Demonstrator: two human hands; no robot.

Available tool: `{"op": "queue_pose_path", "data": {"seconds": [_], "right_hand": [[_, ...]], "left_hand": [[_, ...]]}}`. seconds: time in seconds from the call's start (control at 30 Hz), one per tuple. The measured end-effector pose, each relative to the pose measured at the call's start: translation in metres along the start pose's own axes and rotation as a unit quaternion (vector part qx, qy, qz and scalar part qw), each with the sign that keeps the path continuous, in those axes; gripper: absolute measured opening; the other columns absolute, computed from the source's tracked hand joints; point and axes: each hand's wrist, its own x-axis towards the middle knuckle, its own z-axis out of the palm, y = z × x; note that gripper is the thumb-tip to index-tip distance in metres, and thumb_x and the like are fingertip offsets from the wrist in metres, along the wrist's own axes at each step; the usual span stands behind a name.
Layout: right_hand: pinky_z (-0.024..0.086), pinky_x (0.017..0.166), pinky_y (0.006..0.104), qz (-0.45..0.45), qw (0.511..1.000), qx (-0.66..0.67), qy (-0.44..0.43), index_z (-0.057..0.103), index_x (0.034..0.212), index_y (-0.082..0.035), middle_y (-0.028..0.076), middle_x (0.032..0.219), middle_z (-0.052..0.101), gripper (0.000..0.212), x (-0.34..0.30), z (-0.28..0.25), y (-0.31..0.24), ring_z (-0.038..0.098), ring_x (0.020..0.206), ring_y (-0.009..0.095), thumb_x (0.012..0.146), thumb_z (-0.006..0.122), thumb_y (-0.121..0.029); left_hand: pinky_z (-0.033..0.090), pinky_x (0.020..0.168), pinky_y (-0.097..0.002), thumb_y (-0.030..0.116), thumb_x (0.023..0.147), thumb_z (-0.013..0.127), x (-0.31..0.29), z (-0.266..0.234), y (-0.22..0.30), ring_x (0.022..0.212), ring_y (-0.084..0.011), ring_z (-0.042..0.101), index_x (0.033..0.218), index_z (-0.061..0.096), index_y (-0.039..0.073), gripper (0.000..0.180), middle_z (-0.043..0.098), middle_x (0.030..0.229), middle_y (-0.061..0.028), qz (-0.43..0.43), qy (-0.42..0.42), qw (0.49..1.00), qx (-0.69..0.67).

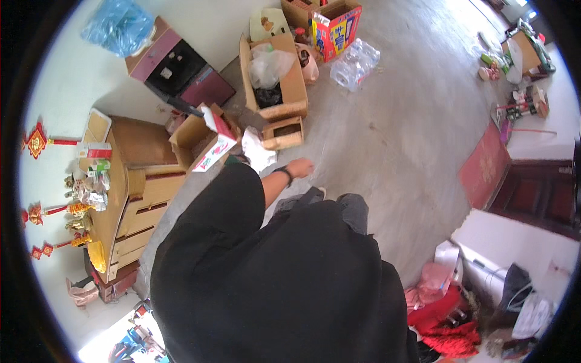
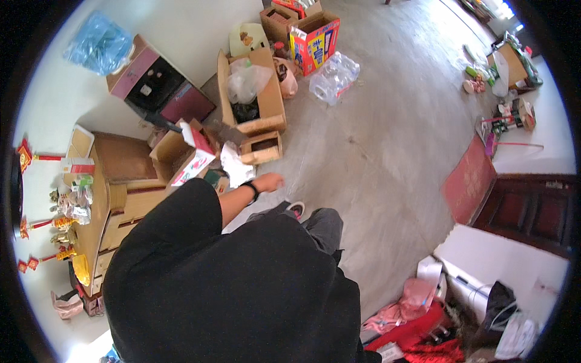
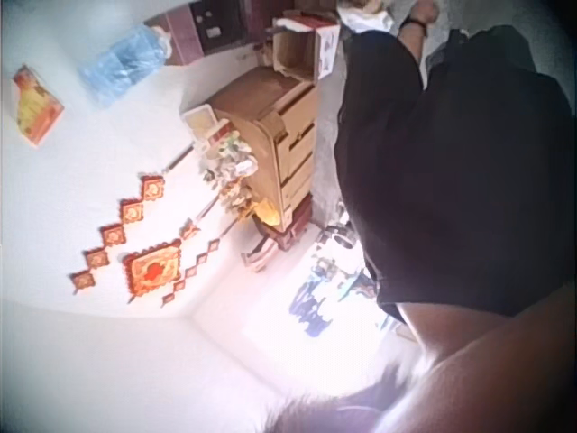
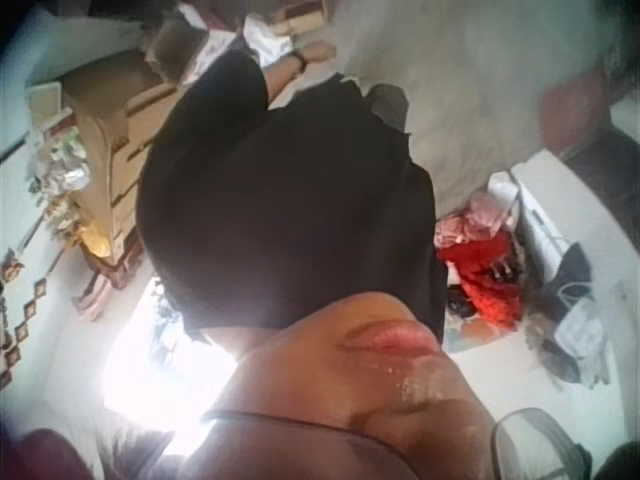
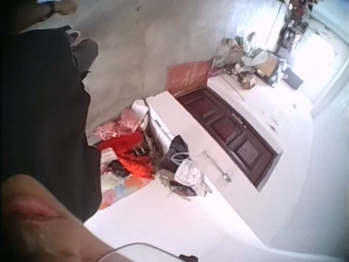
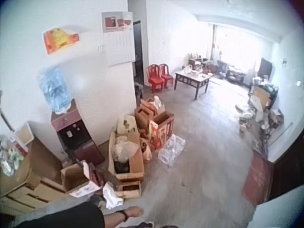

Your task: The person hangs clothes on hangers and places them on a rack, then arranges pillows and a blanket on a bed and opens a closet door.

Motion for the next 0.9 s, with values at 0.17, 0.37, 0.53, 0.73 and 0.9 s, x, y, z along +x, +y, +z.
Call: {"op": "queue_pose_path", "data": {"seconds": [0.17,0.37,0.53,0.73,0.9], "right_hand": [[0.050,0.058,0.0344,0.026,0.998,0.049,-0.040,0.059,0.089,-0.004,0.011,0.072,0.061,0.031,0.139,-0.047,-0.150,0.060,0.065,0.021,0.092,0.045,-0.031],[0.050,0.058,0.0367,-0.043,0.991,0.051,-0.115,0.059,0.091,-0.005,0.012,0.075,0.062,0.035,0.341,-0.140,-0.398,0.060,0.065,0.023,0.091,0.043,-0.036],[0.050,0.057,0.0386,-0.151,0.969,0.077,-0.181,0.059,0.094,-0.005,0.013,0.077,0.063,0.039,0.525,-0.276,-0.635,0.060,0.065,0.025,0.091,0.042,-0.040],[0.047,0.049,0.0279,-0.166,0.981,-0.005,-0.100,0.059,0.094,-0.005,0.007,0.070,0.059,0.027,0.654,-0.369,-1.050,0.057,0.055,0.017,0.091,0.049,-0.031],[0.044,0.046,0.0271,-0.270,0.950,-0.025,-0.153,0.059,0.097,-0.004,0.007,0.068,0.059,0.024,0.730,-0.349,-1.299,0.058,0.058,0.015,0.093,0.047,-0.025]], "left_hand": [[0.047,0.077,-0.0438,0.005,0.071,0.054,0.257,-0.122,0.138,0.092,-0.0338,0.060,0.099,0.064,0.014,0.031,0.065,0.094,-0.0137,0.005,-0.141,0.983,0.120],[0.048,0.077,-0.0431,0.008,0.073,0.054,0.470,-0.203,0.161,0.093,-0.0318,0.061,0.099,0.066,0.015,0.029,0.066,0.094,-0.0134,-0.048,-0.112,0.990,0.070],[0.048,0.067,-0.0459,0.016,0.068,0.057,0.531,-0.251,0.086,0.077,-0.0353,0.063,0.081,0.067,0.008,0.018,0.065,0.080,-0.0177,-0.168,-0.083,0.982,0.021],[0.046,0.063,-0.0459,0.018,0.076,0.059,0.548,-0.221,-0.048,0.072,-0.0346,0.060,0.076,0.067,0.010,0.011,0.064,0.073,-0.0151,-0.329,-0.077,0.941,-0.033],[0.045,0.059,-0.0468,0.021,0.074,0.060,0.677,-0.239,-0.053,0.065,-0.0289,0.059,0.073,0.067,0.008,0.015,0.063,0.069,-0.0129,-0.398,-0.102,0.899,-0.152]]}}
